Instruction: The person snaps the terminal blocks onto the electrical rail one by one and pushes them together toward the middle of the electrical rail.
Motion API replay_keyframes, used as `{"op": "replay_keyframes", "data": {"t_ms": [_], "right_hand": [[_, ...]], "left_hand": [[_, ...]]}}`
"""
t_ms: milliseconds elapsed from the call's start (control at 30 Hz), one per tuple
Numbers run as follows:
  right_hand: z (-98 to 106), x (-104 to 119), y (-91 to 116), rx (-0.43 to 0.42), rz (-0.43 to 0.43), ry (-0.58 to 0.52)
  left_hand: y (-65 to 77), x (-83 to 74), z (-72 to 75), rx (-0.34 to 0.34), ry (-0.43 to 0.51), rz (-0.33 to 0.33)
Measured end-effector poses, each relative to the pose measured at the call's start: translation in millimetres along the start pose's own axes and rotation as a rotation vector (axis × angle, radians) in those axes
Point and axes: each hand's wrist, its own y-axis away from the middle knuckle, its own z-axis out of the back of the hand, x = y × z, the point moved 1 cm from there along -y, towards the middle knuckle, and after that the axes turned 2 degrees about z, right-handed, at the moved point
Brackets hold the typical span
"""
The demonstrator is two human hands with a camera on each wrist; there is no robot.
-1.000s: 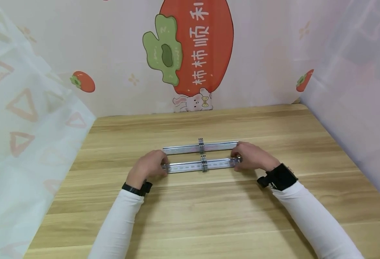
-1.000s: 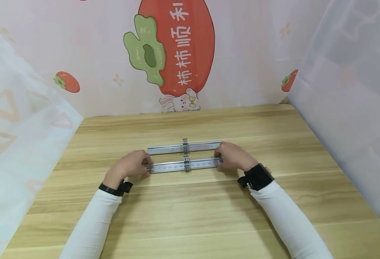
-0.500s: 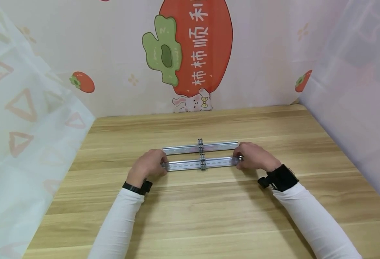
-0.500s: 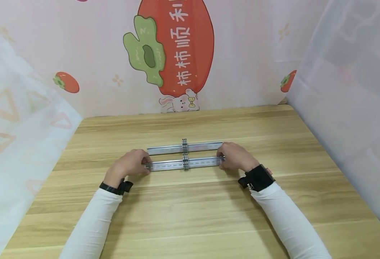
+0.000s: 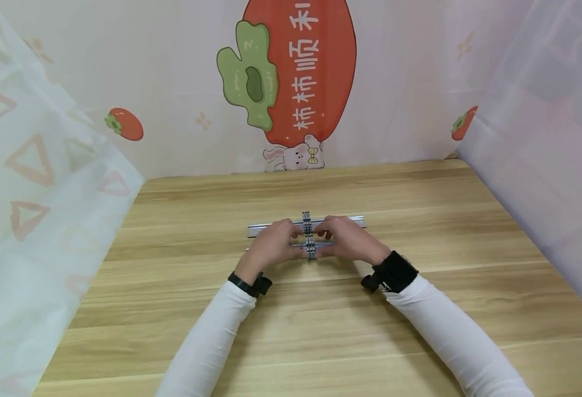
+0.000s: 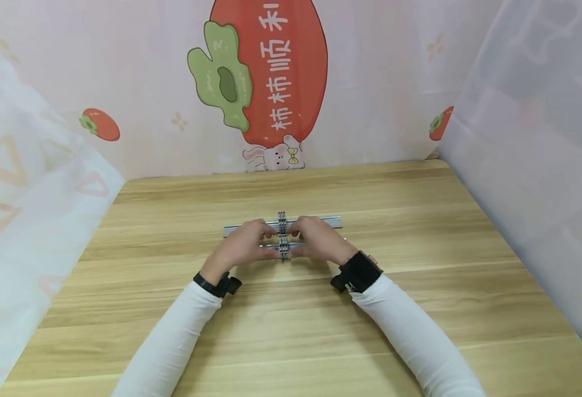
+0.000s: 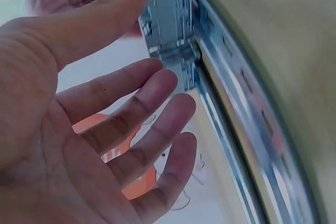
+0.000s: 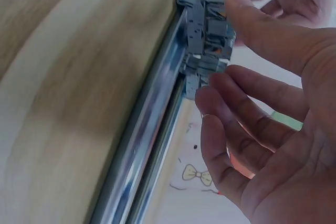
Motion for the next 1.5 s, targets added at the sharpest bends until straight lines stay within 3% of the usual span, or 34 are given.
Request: {"op": "replay_keyframes", "data": {"t_ms": [300, 567, 900, 1133, 1500], "right_hand": [[-7.2, -1.0, -5.8, -0.020, 0.022, 0.017], [-8.4, -3.2, -6.0, 0.000, -0.001, 0.011], [-16.6, -6.5, -6.3, -0.010, 0.077, 0.179], [-19.0, -4.6, -7.8, -0.007, 0.030, 0.184], [-18.4, -0.1, -8.0, -0.011, 0.005, 0.192]], "left_hand": [[-3.6, -3.5, -3.3, -0.011, 0.015, -0.012], [-3.6, -2.5, -4.7, 0.024, 0.041, 0.008], [-6.4, -3.6, -16.2, 0.020, -0.023, 0.076], [-8.3, -6.2, -20.3, -0.001, -0.087, 0.060], [-8.6, -6.9, -22.4, -0.023, -0.091, 0.049]]}}
